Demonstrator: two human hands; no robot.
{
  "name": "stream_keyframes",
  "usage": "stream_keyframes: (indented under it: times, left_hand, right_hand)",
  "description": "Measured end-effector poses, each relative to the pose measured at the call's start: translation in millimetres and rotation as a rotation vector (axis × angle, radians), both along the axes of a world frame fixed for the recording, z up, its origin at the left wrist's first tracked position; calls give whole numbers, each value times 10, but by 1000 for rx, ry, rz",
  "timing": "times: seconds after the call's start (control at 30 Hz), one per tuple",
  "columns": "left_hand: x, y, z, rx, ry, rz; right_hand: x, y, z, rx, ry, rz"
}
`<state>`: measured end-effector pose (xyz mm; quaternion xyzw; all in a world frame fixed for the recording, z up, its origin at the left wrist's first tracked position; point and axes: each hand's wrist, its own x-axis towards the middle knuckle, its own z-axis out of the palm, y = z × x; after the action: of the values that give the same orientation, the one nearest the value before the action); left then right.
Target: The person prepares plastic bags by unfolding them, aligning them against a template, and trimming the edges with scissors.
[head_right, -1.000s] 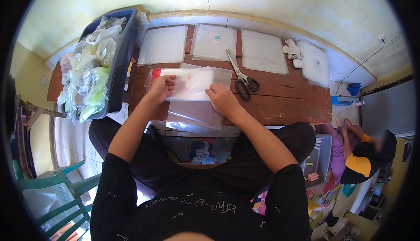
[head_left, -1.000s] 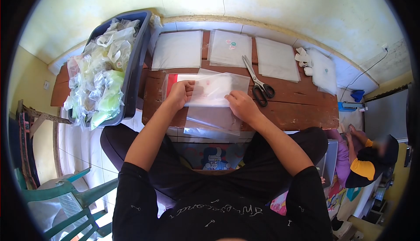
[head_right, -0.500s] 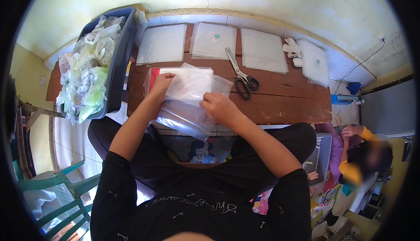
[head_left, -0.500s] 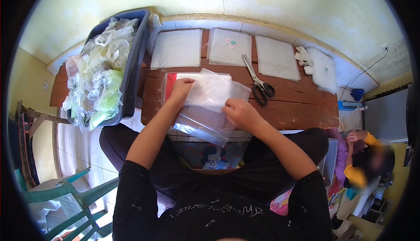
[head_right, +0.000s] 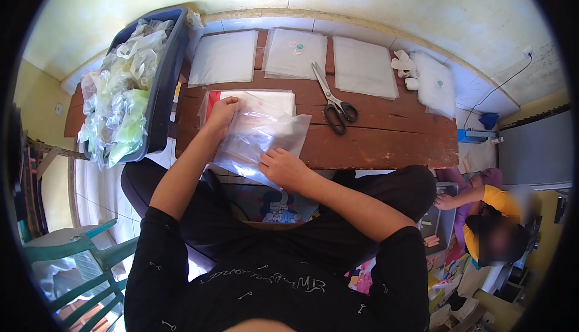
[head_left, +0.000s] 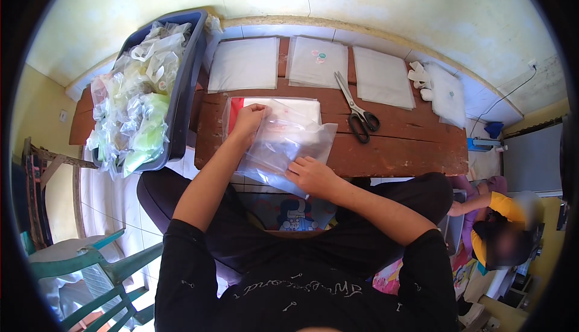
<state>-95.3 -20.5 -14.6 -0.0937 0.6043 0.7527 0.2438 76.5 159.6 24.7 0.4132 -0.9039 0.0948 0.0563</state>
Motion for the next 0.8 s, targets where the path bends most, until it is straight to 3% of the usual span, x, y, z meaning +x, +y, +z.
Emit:
stream_keyframes:
  times: [0.4,0.5,0.57,0.73,0.8]
  left_hand:
    - [-28,-36,126,67,-76,7]
    - [-40,-52,195,45,-214,-19]
    - [-37,-48,165,-190,133,-202]
    - [19,21,398,-127,229,-281]
    - [34,51,555,-131,276,-323]
  right_hand:
    - [-33,-105,-109,-87,5,-22]
    - [-15,-109,-91,-109,-40,-50]
    - [-13,-103,-37,-162,-108,-53]
    - [-198,86,141,-289,-307,-102]
    - [-363,171,423,-625,-4,-341]
